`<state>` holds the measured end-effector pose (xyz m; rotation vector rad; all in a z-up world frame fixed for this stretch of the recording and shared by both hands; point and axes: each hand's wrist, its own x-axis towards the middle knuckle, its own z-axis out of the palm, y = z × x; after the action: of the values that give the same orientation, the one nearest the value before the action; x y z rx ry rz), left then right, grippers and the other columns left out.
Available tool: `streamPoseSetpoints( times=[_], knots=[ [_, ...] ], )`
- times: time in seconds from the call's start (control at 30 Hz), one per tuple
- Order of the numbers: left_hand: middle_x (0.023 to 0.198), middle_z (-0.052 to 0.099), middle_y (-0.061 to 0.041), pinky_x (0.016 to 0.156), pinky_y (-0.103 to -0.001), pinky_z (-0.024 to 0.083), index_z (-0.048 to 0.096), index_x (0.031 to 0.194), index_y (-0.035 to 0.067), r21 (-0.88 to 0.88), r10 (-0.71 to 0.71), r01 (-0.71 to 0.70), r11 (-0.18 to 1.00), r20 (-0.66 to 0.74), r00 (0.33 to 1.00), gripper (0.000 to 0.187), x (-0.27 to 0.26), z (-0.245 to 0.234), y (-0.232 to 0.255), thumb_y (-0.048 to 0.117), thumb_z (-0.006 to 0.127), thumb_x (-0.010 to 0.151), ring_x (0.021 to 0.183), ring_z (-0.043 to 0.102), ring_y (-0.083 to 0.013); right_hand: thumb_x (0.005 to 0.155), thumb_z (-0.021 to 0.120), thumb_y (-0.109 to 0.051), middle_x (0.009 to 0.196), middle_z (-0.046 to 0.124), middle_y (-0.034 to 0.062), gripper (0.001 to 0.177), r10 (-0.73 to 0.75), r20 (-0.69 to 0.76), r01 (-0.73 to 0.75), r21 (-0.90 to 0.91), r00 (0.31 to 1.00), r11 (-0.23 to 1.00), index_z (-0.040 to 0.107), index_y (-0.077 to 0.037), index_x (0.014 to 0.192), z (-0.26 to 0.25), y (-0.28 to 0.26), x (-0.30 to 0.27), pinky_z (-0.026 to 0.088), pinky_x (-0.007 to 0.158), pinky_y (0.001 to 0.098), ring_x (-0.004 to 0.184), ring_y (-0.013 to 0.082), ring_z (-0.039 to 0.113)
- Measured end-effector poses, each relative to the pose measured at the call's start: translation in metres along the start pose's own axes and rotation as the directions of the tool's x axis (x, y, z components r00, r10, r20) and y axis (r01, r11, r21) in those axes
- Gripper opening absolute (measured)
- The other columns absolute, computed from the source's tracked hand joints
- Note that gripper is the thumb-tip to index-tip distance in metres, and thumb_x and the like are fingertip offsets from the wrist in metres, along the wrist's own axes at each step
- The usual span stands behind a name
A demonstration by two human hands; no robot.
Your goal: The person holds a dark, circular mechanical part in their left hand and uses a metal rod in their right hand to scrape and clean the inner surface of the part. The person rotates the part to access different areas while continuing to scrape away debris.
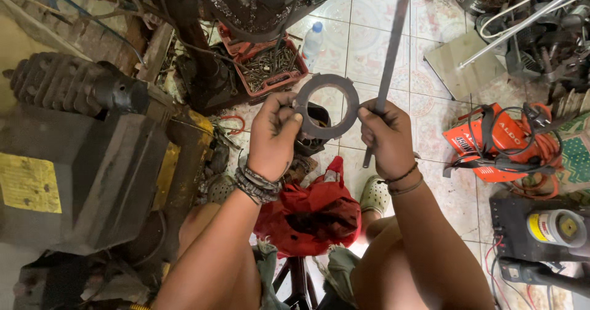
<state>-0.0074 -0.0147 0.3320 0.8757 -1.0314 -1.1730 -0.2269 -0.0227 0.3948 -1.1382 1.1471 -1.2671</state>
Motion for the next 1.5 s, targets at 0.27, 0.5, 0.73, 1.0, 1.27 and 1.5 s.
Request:
streamPoseSetpoints(
  times=[0.27,0.5,0.73,1.0,1.27,1.5],
  knots=[
    [0.102,0.068,-0.012,0.087,-0.04,0.065,0.059,0.134,0.003,-0.222,-0.19,0.192,0.956,0.03,0.981,0.041,-0.017,0.042,0.035,0.024,0.07,0.101,0.096,0.07,-0.0239,0.099,0.065,-0.016,0.064,0.031,-0.0062,0.017,0.146,-0.109,-0.115,0.249,0.983,0.961,0.059,0.0,0.104,0.027,0.004,-0.015,0.035,0.045,0.0192,0.052,0.0056,0.038],
    [0.107,0.07,-0.015,0.087,-0.043,0.065,0.054,0.126,0.004,-0.158,0.039,-0.054,0.986,-0.095,0.995,0.033,-0.019,0.043,-0.01,0.003,0.072,0.099,0.106,0.073,-0.0284,0.101,0.065,-0.019,0.067,0.034,-0.0062,0.019,0.126,-0.084,-0.112,0.153,0.988,0.982,0.06,-0.001,0.104,0.041,0.009,-0.021,0.037,0.047,0.0196,0.055,0.0058,0.041],
    [0.103,0.072,-0.023,0.079,-0.043,0.067,0.053,0.12,0.003,-0.175,0.029,-0.05,0.983,-0.124,0.992,0.026,-0.01,0.03,-0.004,-0.001,0.068,0.098,0.095,0.077,-0.032,0.102,0.065,-0.016,0.065,0.04,-0.0014,0.017,0.029,0.004,-0.029,0.009,1.0,1.0,0.065,0.001,0.101,0.04,-0.002,-0.022,0.038,0.047,0.0202,0.053,0.007,0.042],
    [0.106,0.069,-0.024,0.086,-0.046,0.066,0.051,0.124,0.001,-0.196,0.013,-0.033,0.98,-0.103,0.995,0.027,-0.015,0.016,0.012,-0.003,0.062,0.1,0.102,0.072,-0.032,0.111,0.037,-0.038,0.062,0.042,0.0026,0.052,-0.121,0.21,0.174,-0.257,0.97,0.951,0.071,0.001,0.116,0.029,-0.011,-0.017,0.033,0.053,0.0231,0.055,0.0103,0.035],
    [0.108,0.066,-0.028,0.084,-0.05,0.066,0.049,0.126,-0.001,-0.156,0.055,-0.068,0.985,-0.089,0.995,0.028,-0.016,0.005,0.009,-0.003,0.061,0.101,0.102,0.071,-0.0342,0.112,0.037,-0.024,0.059,0.05,0.0073,0.044,-0.133,0.277,0.249,-0.442,0.952,0.861,0.075,0.0,0.113,0.031,-0.023,-0.038,0.044,0.063,0.0339,0.06,0.0166,0.045],
    [0.105,0.065,-0.024,0.084,-0.051,0.065,0.049,0.122,0.001,-0.12,0.093,-0.103,0.987,-0.081,0.992,0.023,-0.022,0.001,0.019,-0.003,0.06,0.102,0.102,0.071,-0.034,0.112,0.04,-0.027,0.056,0.053,0.0118,0.041,-0.156,0.299,0.304,-0.554,0.941,0.775,0.076,-0.006,0.112,0.035,-0.022,-0.041,0.048,0.065,0.0377,0.062,0.0185,0.053]
  ],
)
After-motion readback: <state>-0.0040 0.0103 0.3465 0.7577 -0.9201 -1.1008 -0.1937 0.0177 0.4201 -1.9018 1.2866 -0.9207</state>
